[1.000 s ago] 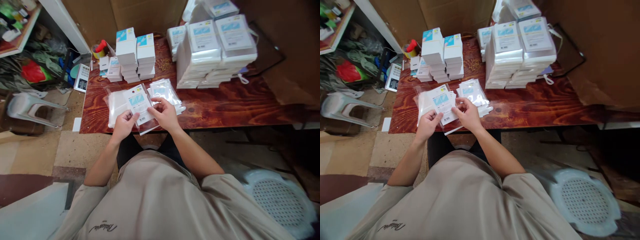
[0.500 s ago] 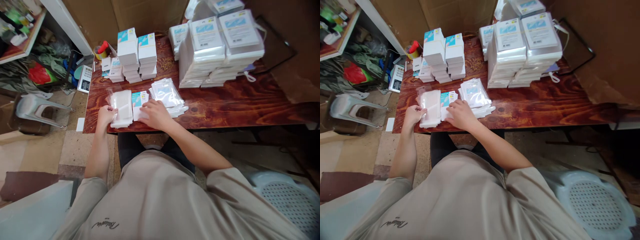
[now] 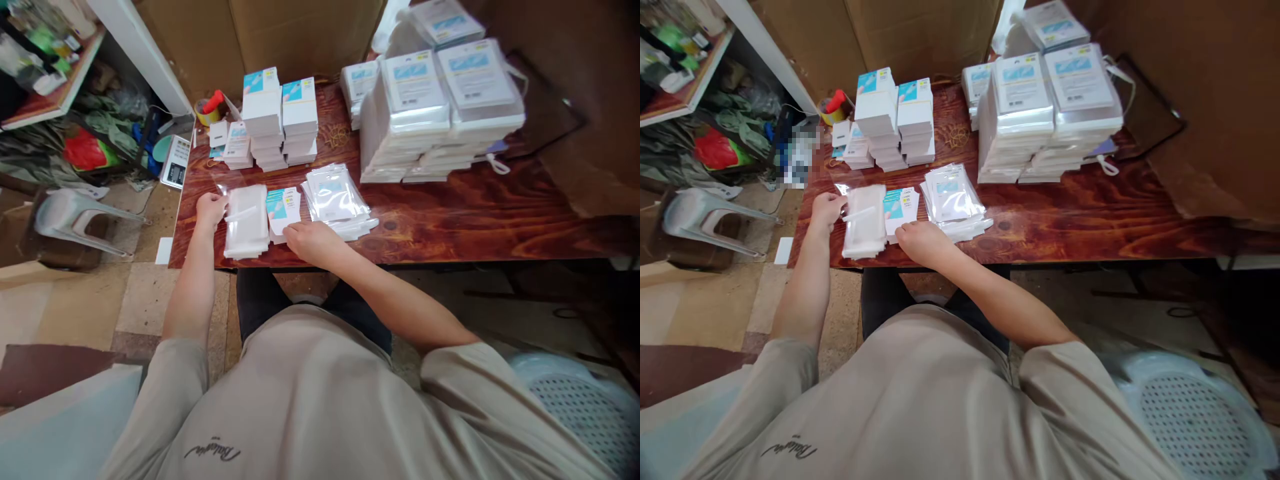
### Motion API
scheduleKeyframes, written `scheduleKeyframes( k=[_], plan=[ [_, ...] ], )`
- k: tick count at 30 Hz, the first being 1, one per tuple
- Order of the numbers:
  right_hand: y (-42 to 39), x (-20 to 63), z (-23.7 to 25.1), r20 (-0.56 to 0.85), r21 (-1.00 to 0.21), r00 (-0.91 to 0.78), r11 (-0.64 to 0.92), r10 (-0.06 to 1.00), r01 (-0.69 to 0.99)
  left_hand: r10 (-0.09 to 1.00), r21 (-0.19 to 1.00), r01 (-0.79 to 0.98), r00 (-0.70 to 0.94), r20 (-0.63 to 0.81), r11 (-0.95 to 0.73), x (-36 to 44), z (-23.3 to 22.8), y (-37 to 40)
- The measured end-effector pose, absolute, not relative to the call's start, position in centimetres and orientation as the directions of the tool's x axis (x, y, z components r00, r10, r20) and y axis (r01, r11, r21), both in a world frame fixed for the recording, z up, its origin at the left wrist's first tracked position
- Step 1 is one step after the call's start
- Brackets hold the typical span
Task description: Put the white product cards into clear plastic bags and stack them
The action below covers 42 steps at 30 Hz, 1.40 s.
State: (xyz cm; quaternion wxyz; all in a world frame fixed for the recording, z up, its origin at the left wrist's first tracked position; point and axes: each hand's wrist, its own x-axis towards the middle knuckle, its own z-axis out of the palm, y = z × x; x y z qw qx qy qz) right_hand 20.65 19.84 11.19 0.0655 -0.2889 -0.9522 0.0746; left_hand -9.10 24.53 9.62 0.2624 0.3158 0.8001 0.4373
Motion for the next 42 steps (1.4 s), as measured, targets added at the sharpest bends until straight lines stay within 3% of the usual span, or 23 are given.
scheduleKeyframes(
  k=[3, 5, 6, 8, 10, 12, 14, 20, 23, 26, 29, 33, 35, 39, 42],
  plan=[
    [19.7, 22.4, 11.0, 0.375, -0.332, -0.650, 0.751, 0.661, 0.571, 0.700, 0.969, -0.027, -0.687, -0.195, 0.244, -8.2, 10.5, 23.0],
    [19.2, 23.4, 11.0, 0.535, -0.547, -0.368, 0.644, 0.760, 0.535, 0.746, 0.965, -0.238, -0.622, -0.237, 0.107, -7.1, 10.9, 21.8],
    [18.8, 23.8, 11.1, 0.535, -0.683, -0.201, 0.560, 0.821, 0.469, 0.764, 0.950, -0.306, -0.600, -0.237, 0.055, -6.4, 10.9, 21.2],
    [17.9, 24.2, 11.0, 0.355, -0.913, 0.034, 0.338, 0.934, 0.228, 0.782, 0.931, -0.363, -0.588, -0.206, -0.028, -4.9, 10.7, 20.3],
    [16.9, 23.9, 10.6, 0.093, -0.995, 0.036, 0.094, 0.995, -0.029, 0.790, 0.922, -0.378, -0.589, -0.172, -0.081, -3.1, 10.6, 19.7],
    [16.3, 23.4, 9.9, -0.091, -0.981, -0.077, -0.102, 0.993, -0.164, 0.794, 0.913, -0.396, -0.585, -0.167, -0.101, -1.4, 10.7, 19.2],
    [16.1, 22.9, 9.0, -0.186, -0.956, -0.107, -0.205, 0.977, -0.209, 0.803, 0.905, -0.413, -0.571, -0.170, -0.102, 0.3, 11.0, 18.5],
    [16.8, 22.7, 8.3, -0.118, -0.977, 0.138, -0.090, 0.983, -0.194, 0.874, 0.932, -0.361, -0.466, -0.141, -0.042, 3.6, 11.5, 15.7],
    [16.4, 22.4, 8.9, -0.057, -0.987, 0.172, -0.030, 0.984, -0.156, 0.895, 0.938, -0.346, -0.414, -0.167, 0.015, 4.0, 11.4, 14.8],
    [15.7, 22.6, 9.3, -0.032, -0.991, -0.013, -0.033, 0.999, -0.129, 0.878, 0.941, -0.339, -0.449, -0.167, 0.006, 3.6, 11.7, 14.7],
    [15.4, 23.1, 9.5, -0.099, -0.985, -0.273, -0.133, 0.957, -0.112, 0.861, 0.946, -0.325, -0.485, -0.153, -0.015, 3.4, 12.0, 14.9],
    [15.2, 22.3, 9.3, -0.193, -0.940, -0.240, -0.249, 0.951, -0.234, 0.911, 0.934, -0.355, -0.372, -0.177, 0.037, 4.7, 11.5, 14.0],
    [15.1, 21.6, 9.0, -0.148, -0.964, -0.160, -0.178, 0.976, -0.196, 0.931, 0.939, -0.341, -0.327, -0.164, 0.046, 5.6, 10.7, 13.2],
    [15.1, 21.6, 8.6, 0.120, -0.985, 0.008, 0.118, 0.993, 0.124, 0.946, 0.953, -0.297, -0.291, -0.144, 0.054, 6.5, 9.8, 12.0],
    [16.1, 22.7, 9.0, 0.125, -0.987, -0.083, 0.132, 0.989, 0.088, 0.966, 0.961, -0.212, -0.151, -0.211, 0.177, 6.1, 10.4, 11.9]
  ],
)
